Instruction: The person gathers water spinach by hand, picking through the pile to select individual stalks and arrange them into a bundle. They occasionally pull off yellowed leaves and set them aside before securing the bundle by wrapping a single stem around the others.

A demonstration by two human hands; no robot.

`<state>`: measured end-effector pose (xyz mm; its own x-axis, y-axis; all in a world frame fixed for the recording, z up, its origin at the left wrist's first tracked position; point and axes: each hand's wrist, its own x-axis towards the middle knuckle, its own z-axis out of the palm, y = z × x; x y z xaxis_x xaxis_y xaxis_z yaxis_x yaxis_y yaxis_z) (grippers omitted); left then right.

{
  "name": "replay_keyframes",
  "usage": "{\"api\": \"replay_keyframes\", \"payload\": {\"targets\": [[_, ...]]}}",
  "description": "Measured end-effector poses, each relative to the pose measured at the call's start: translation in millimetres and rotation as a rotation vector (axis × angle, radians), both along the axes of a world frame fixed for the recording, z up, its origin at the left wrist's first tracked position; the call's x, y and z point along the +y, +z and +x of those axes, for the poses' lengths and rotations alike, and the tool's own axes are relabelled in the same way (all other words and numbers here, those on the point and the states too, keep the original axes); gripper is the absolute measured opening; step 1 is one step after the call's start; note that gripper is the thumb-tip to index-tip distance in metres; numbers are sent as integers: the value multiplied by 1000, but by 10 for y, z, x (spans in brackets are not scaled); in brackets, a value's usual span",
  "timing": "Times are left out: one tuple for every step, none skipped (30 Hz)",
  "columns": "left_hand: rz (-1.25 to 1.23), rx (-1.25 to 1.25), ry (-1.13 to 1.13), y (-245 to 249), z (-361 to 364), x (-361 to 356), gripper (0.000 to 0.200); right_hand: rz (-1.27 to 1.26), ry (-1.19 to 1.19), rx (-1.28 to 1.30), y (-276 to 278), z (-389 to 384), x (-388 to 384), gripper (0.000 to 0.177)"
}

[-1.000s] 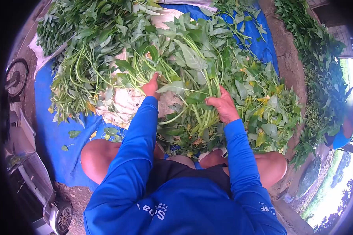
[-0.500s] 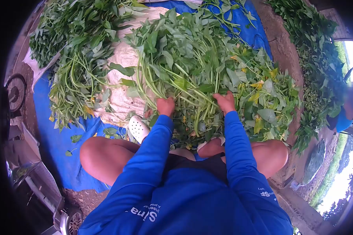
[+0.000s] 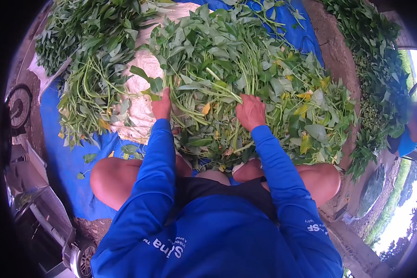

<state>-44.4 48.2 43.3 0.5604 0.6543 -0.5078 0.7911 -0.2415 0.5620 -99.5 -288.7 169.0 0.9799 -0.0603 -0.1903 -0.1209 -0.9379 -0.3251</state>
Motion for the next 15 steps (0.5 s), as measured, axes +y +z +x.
{"api": "replay_keyframes", "payload": {"targets": [[-217,26,-4,14,62,-36,115,122,-21,-60,118,71,-28,38],[-133,59,3,18,14,-174,120,177,-50,-69,258,81,-72,38],[-47,88,9,322,-34,-429,126,234,-79,-83,460,118,-99,37],[40,111,18,513,-29,-638,132,291,-104,-102,608,168,-131,36],[89,220,-13,504,-21,-750,141,350,-153,-128,682,165,-194,34],[112,242,-80,438,-45,-756,142,421,-199,-95,819,143,-239,33],[136,263,-142,366,-95,-731,143,491,-241,-61,1015,109,-262,33],[160,281,-205,304,-134,-700,144,564,-283,-30,1210,77,-256,32],[181,239,-159,380,-142,-676,123,627,-355,-26,1421,30,-219,32],[97,152,-112,202,-161,-597,111,693,-429,-24,1633,-35,-173,31],[14,66,-70,-142,-195,-486,99,760,-507,-23,1750,-88,-166,30],[-69,-18,-33,-326,-220,-439,87,886,-522,-17,1790,-137,-206,28],[28,-98,-52,-322,-242,-449,56,1017,-537,-12,1821,-194,-255,27],[31,-132,-67,-315,-242,-443,54,1150,-550,-10,1843,-251,-299,26],[35,-164,-81,-350,-255,-424,51,1232,-572,38,1814,-273,-323,24]]}}
